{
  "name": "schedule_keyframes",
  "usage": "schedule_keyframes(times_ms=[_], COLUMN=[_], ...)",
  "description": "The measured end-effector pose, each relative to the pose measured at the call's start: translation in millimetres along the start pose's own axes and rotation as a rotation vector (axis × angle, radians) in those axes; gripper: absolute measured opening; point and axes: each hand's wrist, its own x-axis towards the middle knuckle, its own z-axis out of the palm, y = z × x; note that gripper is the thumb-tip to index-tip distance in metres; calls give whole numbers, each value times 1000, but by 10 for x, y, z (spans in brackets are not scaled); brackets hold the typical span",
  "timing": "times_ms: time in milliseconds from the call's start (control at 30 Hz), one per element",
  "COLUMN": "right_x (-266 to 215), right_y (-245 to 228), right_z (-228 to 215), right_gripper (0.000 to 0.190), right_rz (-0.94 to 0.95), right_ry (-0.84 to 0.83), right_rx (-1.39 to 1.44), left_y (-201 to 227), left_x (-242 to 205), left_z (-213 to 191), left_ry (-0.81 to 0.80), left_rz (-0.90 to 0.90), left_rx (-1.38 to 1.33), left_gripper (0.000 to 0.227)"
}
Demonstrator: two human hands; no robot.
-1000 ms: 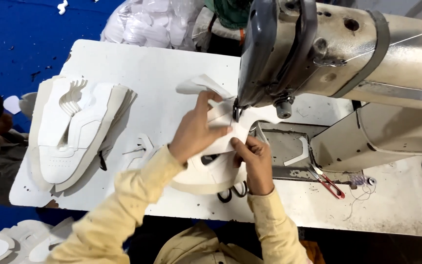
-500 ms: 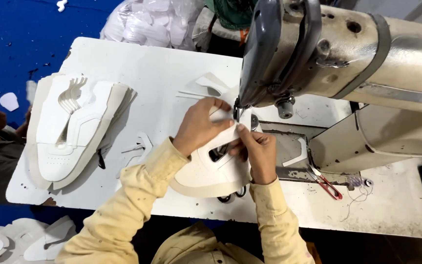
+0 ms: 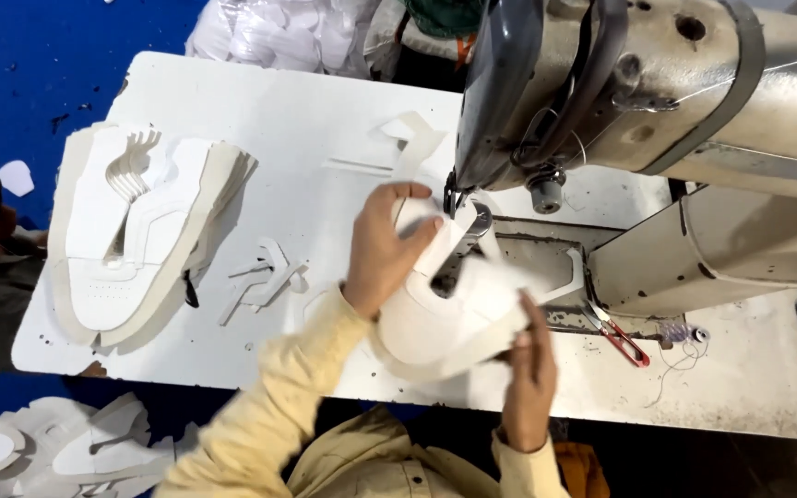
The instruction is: Stitching different components of a shoe upper using an industrial sewing machine.
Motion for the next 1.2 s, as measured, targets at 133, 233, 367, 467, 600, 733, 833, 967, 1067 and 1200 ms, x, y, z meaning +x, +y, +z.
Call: schedule_keyframes(times_ms=[133,233,367,467,600,733,833,967,1067,1200], right_x=[321,442,116,-194,-254,-68,8,-25,-186,-243], right_y=[-418,-321,944,1188,681,709,966,1312,996,441], right_z=[9,6,182,364,527,453,365,289,375,546], right_gripper=[43,58,49,39,41,40,35,30,23,26], right_rz=[-411,-173,211,-23,-638,-764,-551,-32,327,553], right_ry=[218,279,245,134,-89,-38,-263,-391,-351,-186], right_rx=[9,540,585,58,-726,-649,-512,-124,18,90], left_y=[103,83,133,171,299,148,-327,-836,-652,-743], left_x=[-339,-442,-435,-434,-468,-16,334,282,141,-127], left_z=[291,431,373,206,-232,-653,-682,-461,-499,-469], left_ry=[175,295,280,198,190,326,-38,-286,-4,463], left_rz=[5,-28,-153,-234,-34,282,-117,-562,-406,-47], left_rx=[-117,-261,-384,-451,-69,386,600,-312,-713,-460], left_gripper=[34,32,34,36,46,35,43,40,35,35])
